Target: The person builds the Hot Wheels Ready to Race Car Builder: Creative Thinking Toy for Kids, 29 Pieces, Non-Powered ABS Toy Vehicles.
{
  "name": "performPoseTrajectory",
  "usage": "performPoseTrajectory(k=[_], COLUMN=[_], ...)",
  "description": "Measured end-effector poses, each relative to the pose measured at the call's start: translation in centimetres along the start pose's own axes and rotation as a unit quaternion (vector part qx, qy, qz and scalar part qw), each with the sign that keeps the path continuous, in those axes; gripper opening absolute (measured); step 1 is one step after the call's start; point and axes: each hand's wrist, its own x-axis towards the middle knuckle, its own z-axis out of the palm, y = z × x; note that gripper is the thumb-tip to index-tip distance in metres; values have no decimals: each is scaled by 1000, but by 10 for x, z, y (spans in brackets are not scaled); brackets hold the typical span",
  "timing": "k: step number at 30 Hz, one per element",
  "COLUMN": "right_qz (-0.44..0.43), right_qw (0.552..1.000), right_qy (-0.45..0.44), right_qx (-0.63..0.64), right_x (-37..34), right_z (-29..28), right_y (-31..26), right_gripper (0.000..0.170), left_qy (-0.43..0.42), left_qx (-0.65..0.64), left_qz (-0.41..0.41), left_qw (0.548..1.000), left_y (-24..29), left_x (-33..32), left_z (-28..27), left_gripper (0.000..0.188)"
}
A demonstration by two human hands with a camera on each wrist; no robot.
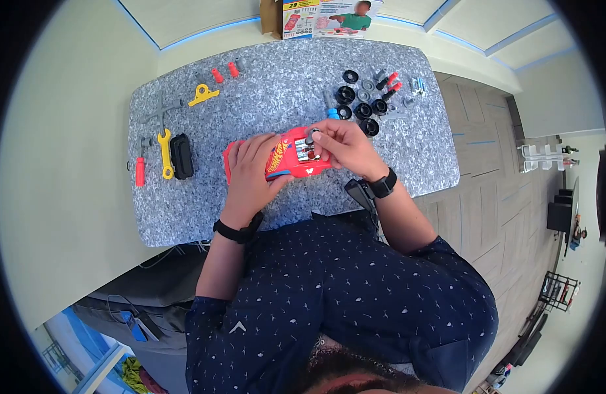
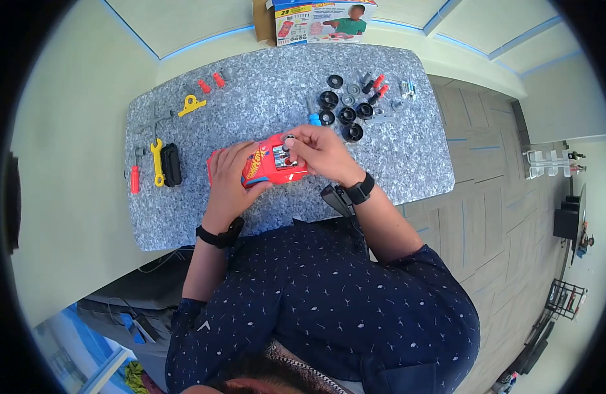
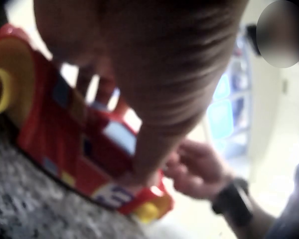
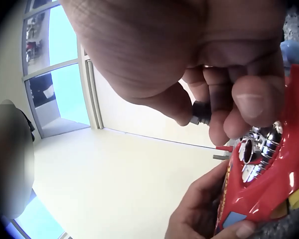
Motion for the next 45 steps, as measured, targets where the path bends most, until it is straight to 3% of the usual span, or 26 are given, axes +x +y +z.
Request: performPoseTrajectory(k=[1, 4, 7, 11, 15, 18, 21, 24, 28, 30, 33, 36, 45], right_qz=[11, -137, -104, -129, -204, -94, -94, -133, -110, -101, -187, -164, -169], right_qw=[1000, 982, 980, 886, 834, 843, 855, 827, 842, 847, 837, 842, 866], right_qy=[-7, 26, 130, 232, 246, 250, 226, 213, 195, 191, 186, 128, 103], right_qx=[-12, -128, -110, -381, -450, -467, -458, -503, -491, -486, -479, -497, -458], right_x=[2, 9, 0, -19, -15, -2, 4, -3, 1, 3, 5, 10, -5], right_z=[0, 4, -9, -38, -34, -23, -25, -21, -23, -26, -25, -28, -28], right_y=[1, 20, 9, 6, 33, 34, 31, 30, 34, 33, 34, 45, 36], right_gripper=[28, 26, 26, 22, 29, 33, 33, 34, 34, 35, 40, 42, 38], left_qy=[0, -4, -12, 14, 29, 23, 15, 3, -53, -55, -51, -48, -44], left_qx=[0, 3, 5, -58, -174, -222, -195, -145, -129, -118, -108, -103, -118], left_qz=[0, -2, -4, -7, 2, 10, 27, 42, 28, 42, 60, 64, 56], left_qw=[1000, 1000, 1000, 998, 984, 975, 980, 989, 990, 991, 991, 991, 990], left_y=[-1, -1, 1, 9, 26, 29, 26, 24, 18, 16, 16, 17, 18], left_x=[0, 1, 2, 9, 33, 51, 62, 60, 55, 48, 42, 38, 35], left_z=[0, -1, -4, -9, -6, 3, 11, 17, 25, 24, 26, 24, 20], left_gripper=[88, 89, 90, 83, 69, 61, 56, 56, 59, 60, 61, 63, 68])
